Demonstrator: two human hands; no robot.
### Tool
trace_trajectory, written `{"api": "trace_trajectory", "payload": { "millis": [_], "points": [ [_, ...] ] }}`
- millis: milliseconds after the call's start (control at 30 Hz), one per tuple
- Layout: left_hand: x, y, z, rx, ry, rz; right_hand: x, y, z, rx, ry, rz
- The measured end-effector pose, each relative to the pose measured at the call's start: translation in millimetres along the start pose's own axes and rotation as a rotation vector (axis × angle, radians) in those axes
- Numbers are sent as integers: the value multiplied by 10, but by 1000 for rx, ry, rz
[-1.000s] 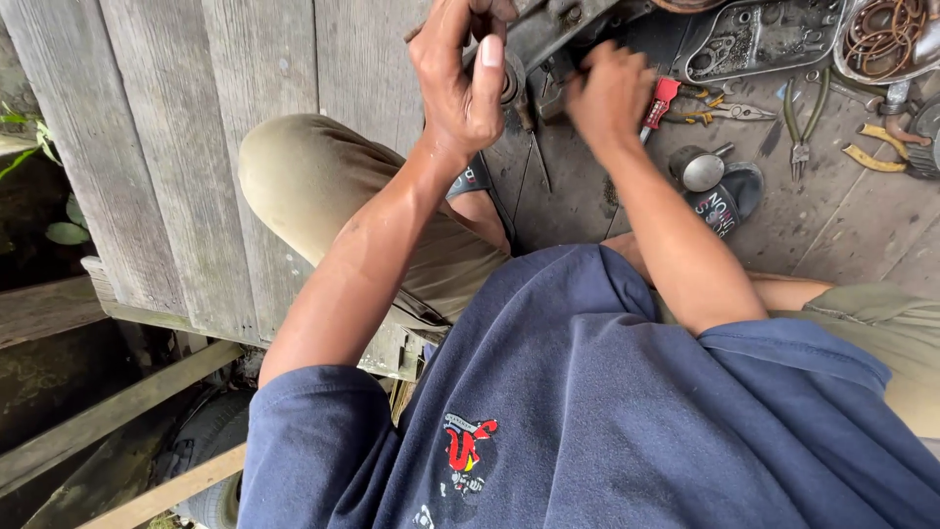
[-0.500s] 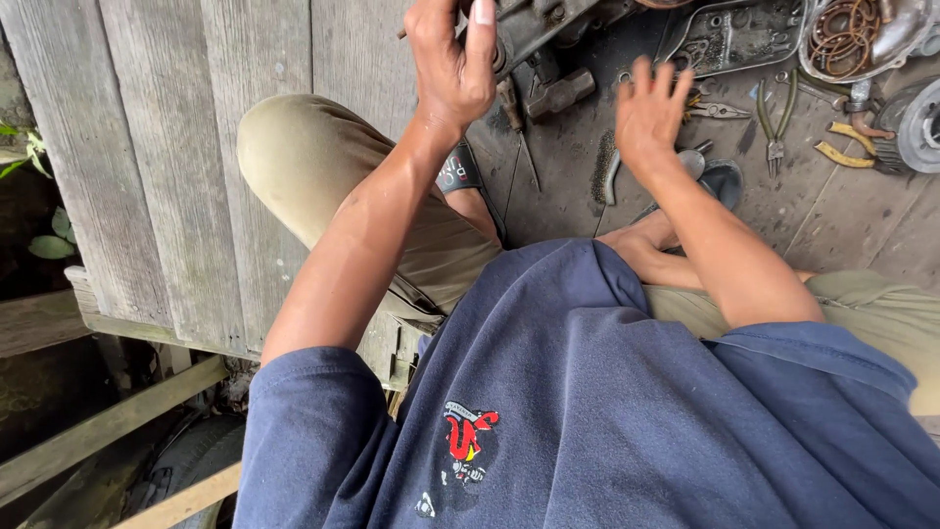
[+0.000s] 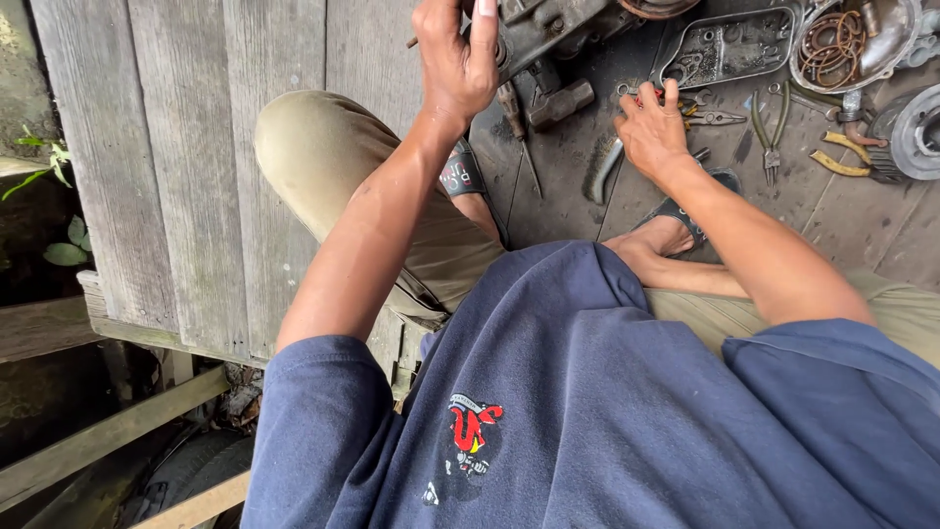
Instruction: Cleaning a motorcycle engine casing using a wire brush and a metal scraper to remove dirt and grime.
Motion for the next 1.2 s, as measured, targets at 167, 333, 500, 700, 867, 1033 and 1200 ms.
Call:
{"api": "trace_trajectory", "payload": {
  "millis": [167,333,500,700,867,1033,1200],
  "points": [
    [6,17,-4,-20,-9,-12,-346,287,-386,73,-116,4],
    [-16,-45,1,-6,-17,-1,-840,518,-884,404,-712,65],
    [-4,-18,-15,-29,-31,4,-841,489,-1715,1160,-418,317],
    [5,-27,11,-67,-34,10,-520,649,-2427,1120,-72,490],
    [7,-34,7,-91,-41,7,-71,610,-2607,1274,-90,424],
    [23,7,11,-122,-49,-4,165,442,-2229,1218,-315,536],
    [12,-53,11,-118,-43,2,92,395,-2485,1275,-282,308]
  ]
}}
Point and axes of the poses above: each hand's wrist, its own x-axis towards the middle knuckle, its own z-axis out of the palm, y = z × x, the point moved 4 cm from there along x, towards the middle knuckle, and after that the axes turned 4 degrees about -x, right-handed, at the moved point
